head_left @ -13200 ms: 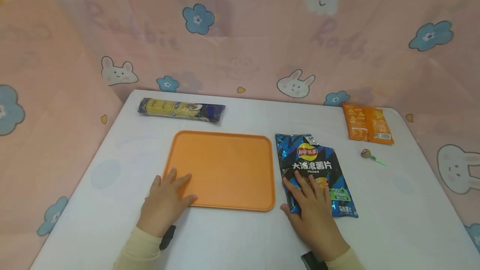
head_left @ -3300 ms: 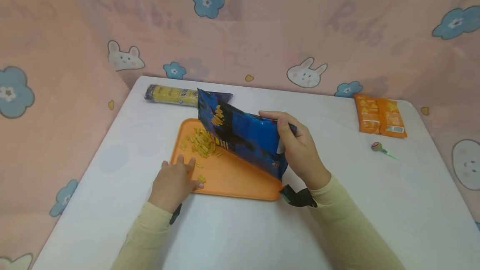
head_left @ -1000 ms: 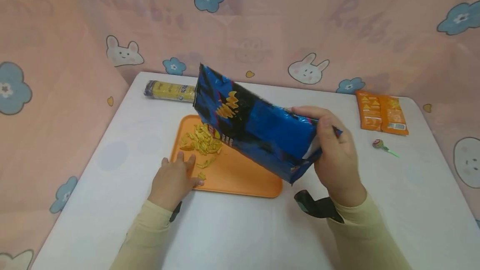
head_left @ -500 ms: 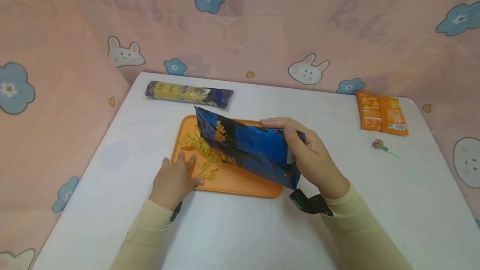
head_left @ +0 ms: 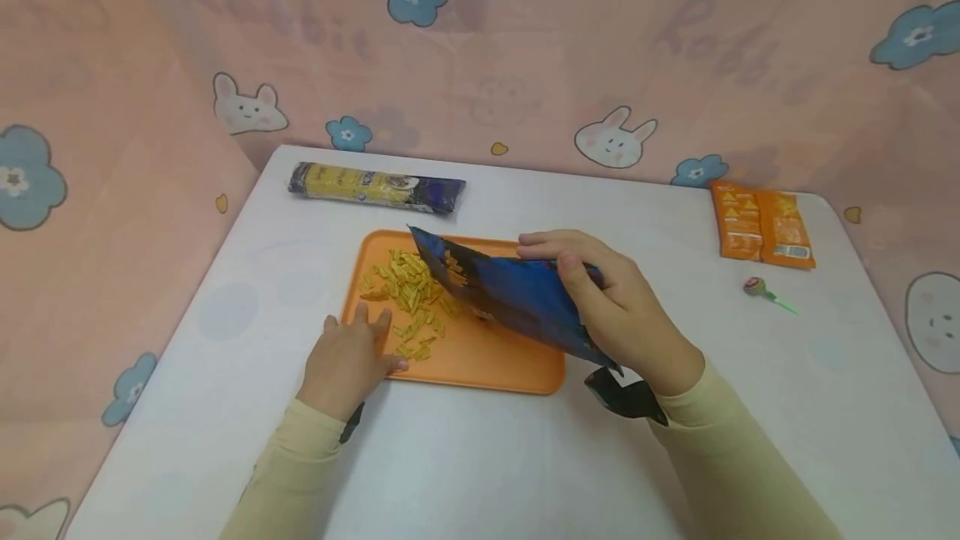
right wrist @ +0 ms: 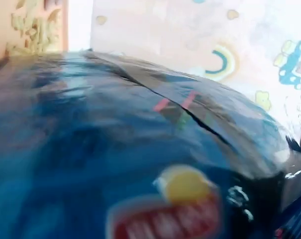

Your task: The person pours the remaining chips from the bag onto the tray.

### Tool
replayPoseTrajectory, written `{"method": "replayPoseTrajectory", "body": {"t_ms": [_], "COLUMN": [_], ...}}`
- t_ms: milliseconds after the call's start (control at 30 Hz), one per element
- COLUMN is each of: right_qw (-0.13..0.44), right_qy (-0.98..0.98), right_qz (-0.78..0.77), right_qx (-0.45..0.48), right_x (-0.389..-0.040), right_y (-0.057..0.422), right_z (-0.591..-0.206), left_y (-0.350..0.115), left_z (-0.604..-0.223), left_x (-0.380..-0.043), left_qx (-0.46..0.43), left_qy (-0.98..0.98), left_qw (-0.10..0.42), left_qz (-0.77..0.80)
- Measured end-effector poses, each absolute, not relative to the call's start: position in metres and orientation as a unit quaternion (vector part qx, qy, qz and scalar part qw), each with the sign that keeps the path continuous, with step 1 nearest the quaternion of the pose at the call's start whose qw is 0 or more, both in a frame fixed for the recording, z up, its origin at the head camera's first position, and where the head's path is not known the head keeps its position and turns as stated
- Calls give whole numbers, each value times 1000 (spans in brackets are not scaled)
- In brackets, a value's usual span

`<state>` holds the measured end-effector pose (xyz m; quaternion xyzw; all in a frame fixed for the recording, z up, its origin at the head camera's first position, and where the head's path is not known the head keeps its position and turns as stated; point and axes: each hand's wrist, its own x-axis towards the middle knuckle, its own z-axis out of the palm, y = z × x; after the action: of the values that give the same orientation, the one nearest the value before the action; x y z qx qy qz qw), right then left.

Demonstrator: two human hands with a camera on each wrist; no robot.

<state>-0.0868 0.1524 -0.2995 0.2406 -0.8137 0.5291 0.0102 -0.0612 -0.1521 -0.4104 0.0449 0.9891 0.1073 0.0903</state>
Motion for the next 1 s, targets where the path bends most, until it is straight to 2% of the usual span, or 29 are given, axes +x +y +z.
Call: {"method": "replayPoseTrajectory", "body": {"t_ms": [167,300,500,733,900,1000], "right_qw": [-18,-55,-21,-92,-77,-43], "right_qy": [-843,-860,-849,-875,-868,-861], "right_qz": [484,450,461,415,443,469], "right_qx": [234,233,259,234,210,191], "right_x": [-96,-100,-99,-114,-119,-114], "right_y": [152,154,162,163,169,173], "right_z": [-305,-296,-278,-306,-295,-276], "left_y": [-151,-151,-152,-152,-152,-152], "left_z": [-411,-413,-415,-415,-414,-415], "left_x": [-61,-60,-59,-58,-59,-58], "left_qx": [36,34,54,60,53,55], "left_qy": [988,987,990,990,989,989], "left_qw": [96,100,70,62,74,71], "left_qz": [114,117,111,108,114,115]}}
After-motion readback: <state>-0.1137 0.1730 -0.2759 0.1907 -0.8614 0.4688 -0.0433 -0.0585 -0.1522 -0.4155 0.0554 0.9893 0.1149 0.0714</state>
